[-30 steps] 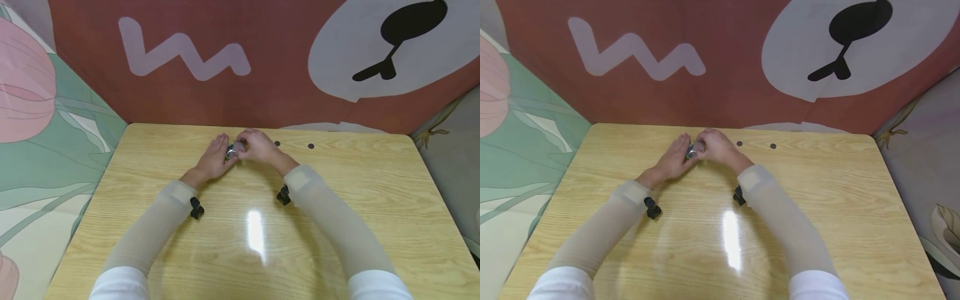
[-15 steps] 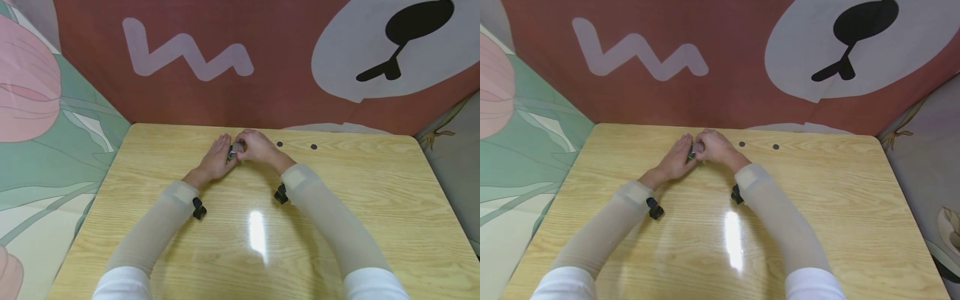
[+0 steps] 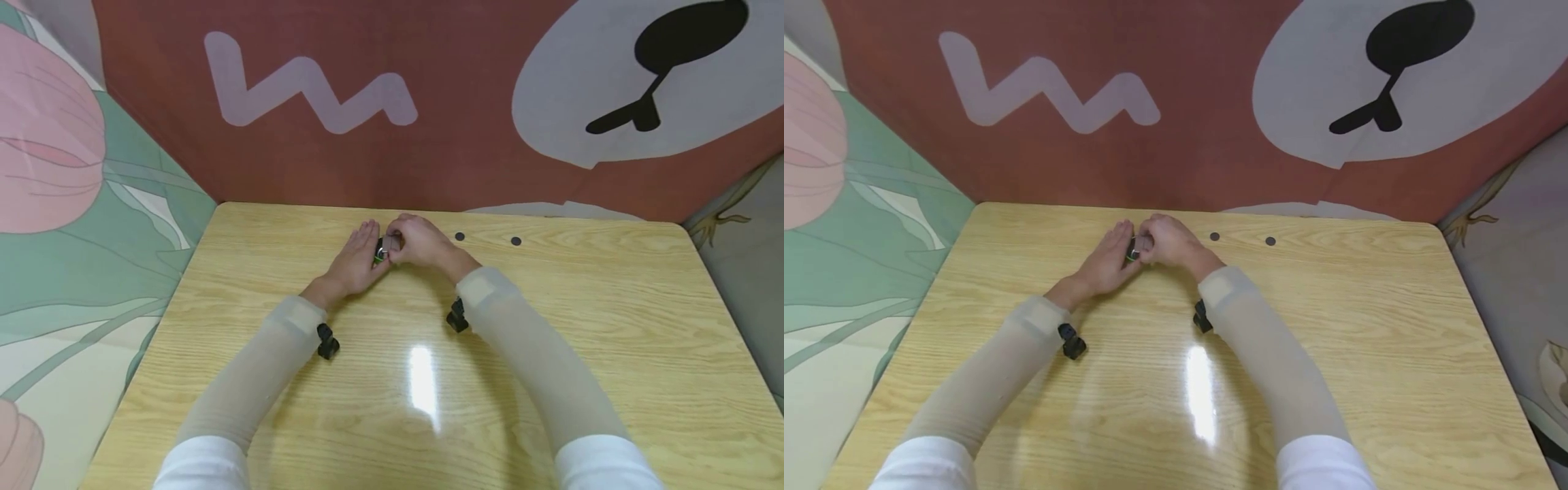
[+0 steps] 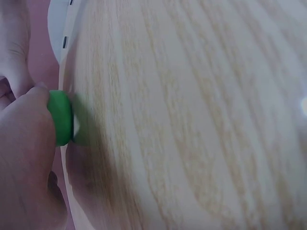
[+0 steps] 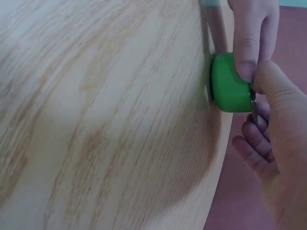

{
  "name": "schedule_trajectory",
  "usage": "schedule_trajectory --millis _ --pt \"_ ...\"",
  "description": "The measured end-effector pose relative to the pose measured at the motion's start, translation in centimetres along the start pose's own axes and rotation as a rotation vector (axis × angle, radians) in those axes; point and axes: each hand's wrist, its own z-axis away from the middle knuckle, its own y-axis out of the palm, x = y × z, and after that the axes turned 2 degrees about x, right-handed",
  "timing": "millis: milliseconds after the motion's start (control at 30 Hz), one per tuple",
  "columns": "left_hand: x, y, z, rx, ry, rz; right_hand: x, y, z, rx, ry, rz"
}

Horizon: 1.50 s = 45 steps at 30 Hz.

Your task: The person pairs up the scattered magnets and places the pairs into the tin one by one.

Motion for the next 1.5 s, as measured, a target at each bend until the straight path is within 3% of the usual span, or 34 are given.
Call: schedule_trajectory --millis 567,800,1067,1267,1500 --pt "-0.04 -0.04 -0.29 -0.020 0.035 0.087 -0.02 -0.05 -0.16 0.069 0.004 -0.024" --pt "-0.06 -0.24 -0.21 -0.018 0.038 0.114 0.12 -0.15 0.06 0.044 -0.030 -0.021" --pt "-0.07 -0.25 -0.15 -0.021 0.034 0.133 0.32 -0.19 0.23 -0.003 -0.016 -0.058" --pt "0.00 -0.21 -0.13 -0.025 0.032 0.142 0.42 0.19 0.16 -0.023 0.041 -0.113" --pt "0.01 -0.28 -0.23 -0.009 0.032 0.148 0.43 0.70 0.11 -0.035 0.169 -0.250"
